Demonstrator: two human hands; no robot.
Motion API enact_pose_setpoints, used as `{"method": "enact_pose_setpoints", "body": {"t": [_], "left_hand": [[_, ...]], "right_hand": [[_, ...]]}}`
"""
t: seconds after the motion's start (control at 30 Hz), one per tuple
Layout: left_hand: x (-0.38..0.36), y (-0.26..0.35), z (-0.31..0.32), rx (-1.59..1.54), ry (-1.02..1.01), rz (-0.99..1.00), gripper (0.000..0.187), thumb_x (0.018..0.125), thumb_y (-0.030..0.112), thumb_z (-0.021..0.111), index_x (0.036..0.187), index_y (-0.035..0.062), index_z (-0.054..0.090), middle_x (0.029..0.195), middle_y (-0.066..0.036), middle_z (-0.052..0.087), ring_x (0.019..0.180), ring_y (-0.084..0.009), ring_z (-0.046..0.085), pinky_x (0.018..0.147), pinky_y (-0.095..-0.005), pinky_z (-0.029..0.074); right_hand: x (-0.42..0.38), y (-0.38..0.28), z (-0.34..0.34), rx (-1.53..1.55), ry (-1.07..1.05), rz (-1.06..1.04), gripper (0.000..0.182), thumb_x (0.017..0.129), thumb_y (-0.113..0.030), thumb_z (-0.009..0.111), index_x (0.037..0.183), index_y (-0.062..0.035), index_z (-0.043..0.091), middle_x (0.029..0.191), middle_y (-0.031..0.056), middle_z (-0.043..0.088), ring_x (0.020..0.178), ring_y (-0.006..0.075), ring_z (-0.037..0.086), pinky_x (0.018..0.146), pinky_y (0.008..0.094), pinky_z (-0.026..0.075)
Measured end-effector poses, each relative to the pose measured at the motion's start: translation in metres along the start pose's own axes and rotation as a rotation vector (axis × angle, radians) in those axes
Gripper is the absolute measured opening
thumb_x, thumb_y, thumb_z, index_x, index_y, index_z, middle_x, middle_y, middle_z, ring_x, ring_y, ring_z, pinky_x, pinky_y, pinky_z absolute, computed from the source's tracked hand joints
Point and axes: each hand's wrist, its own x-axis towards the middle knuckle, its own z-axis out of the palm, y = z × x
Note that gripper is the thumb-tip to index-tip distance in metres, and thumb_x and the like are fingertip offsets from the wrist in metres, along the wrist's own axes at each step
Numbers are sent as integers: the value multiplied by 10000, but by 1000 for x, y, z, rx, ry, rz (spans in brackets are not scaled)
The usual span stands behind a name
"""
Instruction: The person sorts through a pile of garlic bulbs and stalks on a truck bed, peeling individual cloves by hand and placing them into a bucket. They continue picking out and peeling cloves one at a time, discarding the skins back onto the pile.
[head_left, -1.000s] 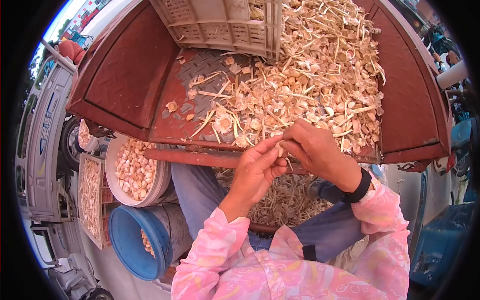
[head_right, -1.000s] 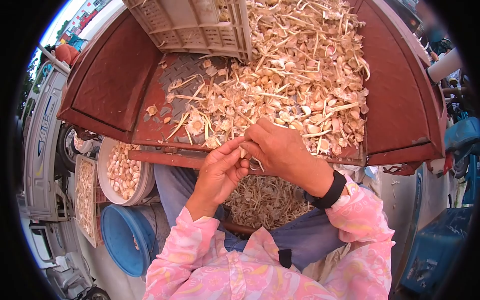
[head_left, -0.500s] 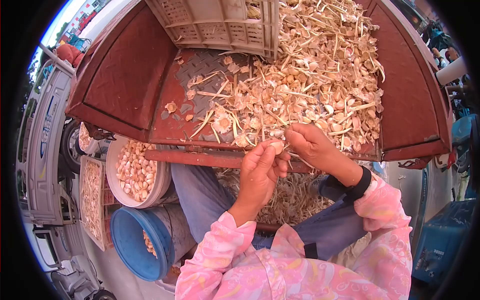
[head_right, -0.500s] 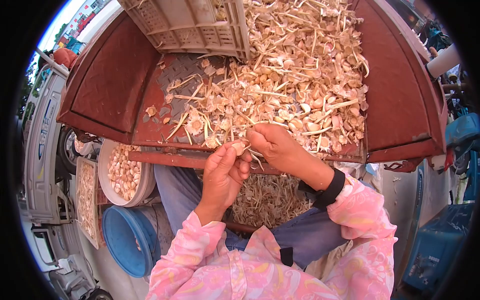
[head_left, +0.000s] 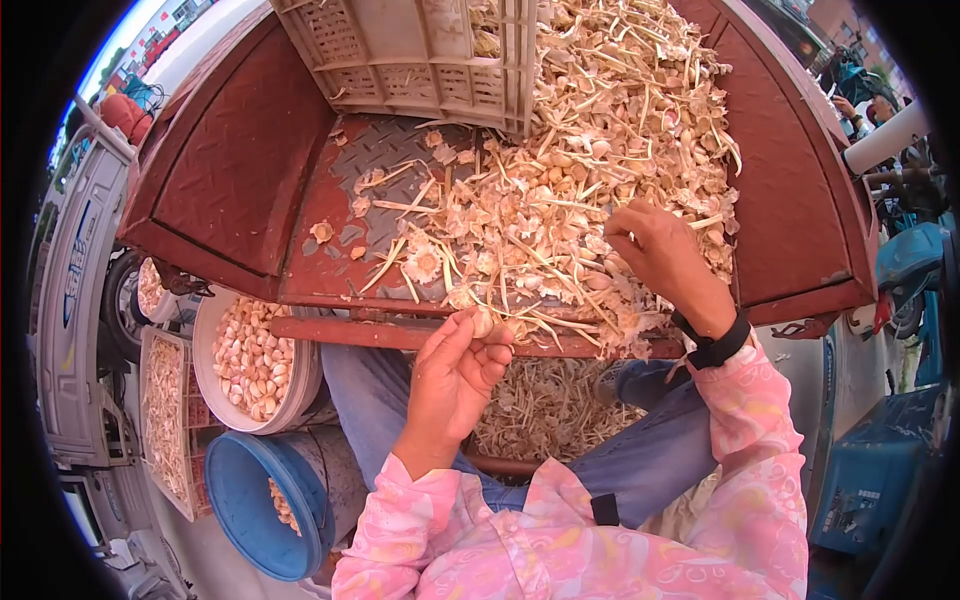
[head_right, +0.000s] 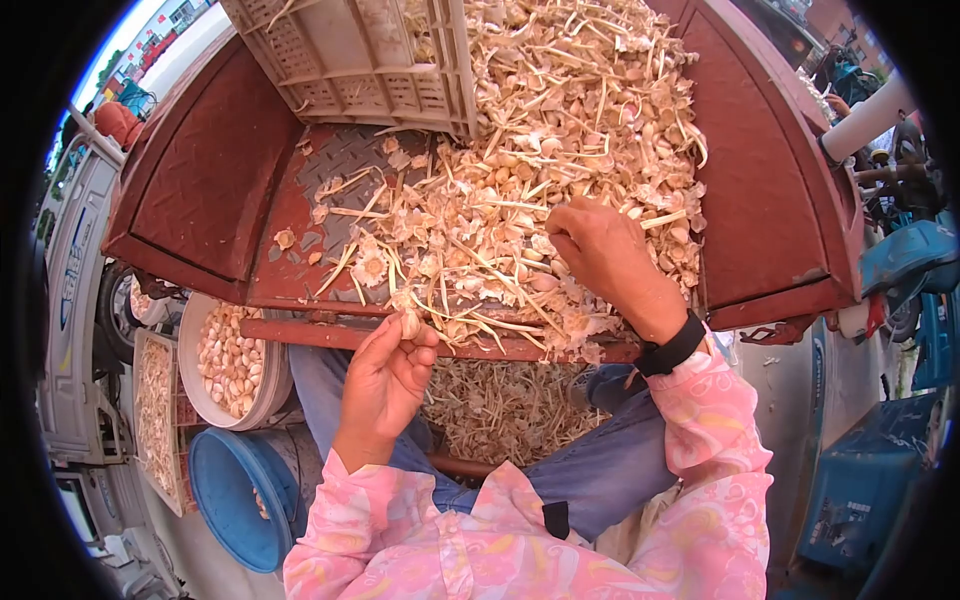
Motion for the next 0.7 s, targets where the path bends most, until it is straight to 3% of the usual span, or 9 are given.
{"method": "enact_pose_setpoints", "body": {"t": [0.13,0.27,0.4,0.5,0.57,0.7], "left_hand": [[17,-11,3,-30,-26,-67,225,962,145,424,1079,-33,496,1009,-245,604,859,-257,648,715,-287,571],[22,-15,9,25,2,-80,249,968,148,402,1097,-46,492,1044,-268,594,910,-286,645,736,-307,575],[23,-16,10,69,32,-61,265,964,154,414,1131,-43,475,1067,-262,587,927,-285,639,753,-319,570],[25,-17,12,112,7,-52,267,966,180,425,1113,-34,488,1065,-242,589,937,-283,634,756,-312,565],[30,-21,17,140,3,-91,262,958,192,460,1104,-21,500,1046,-193,600,903,-244,636,733,-291,558],[40,-31,21,286,-38,-64,225,930,182,535,1068,4,535,960,-84,620,791,-136,619,660,-224,530]], "right_hand": [[7,-8,20,-228,-190,-96,61,763,-103,589,775,-43,589,819,115,575,734,298,619,610,408,486],[13,-12,26,-280,-216,-20,61,743,-86,588,730,-27,577,829,136,567,694,308,611,584,420,486],[5,-5,19,-85,-27,-53,106,800,-120,569,855,-39,530,803,132,545,696,312,601,588,423,469],[4,-12,3,250,-84,-1,123,832,-122,559,914,-52,497,814,119,519,734,305,586,585,393,457],[0,-29,-5,461,-165,25,137,816,-108,591,910,-59,505,825,110,504,772,295,577,584,375,459],[-7,-52,7,259,-133,-279,179,788,-146,637,909,-69,531,809,105,503,763,300,572,596,397,464]]}}
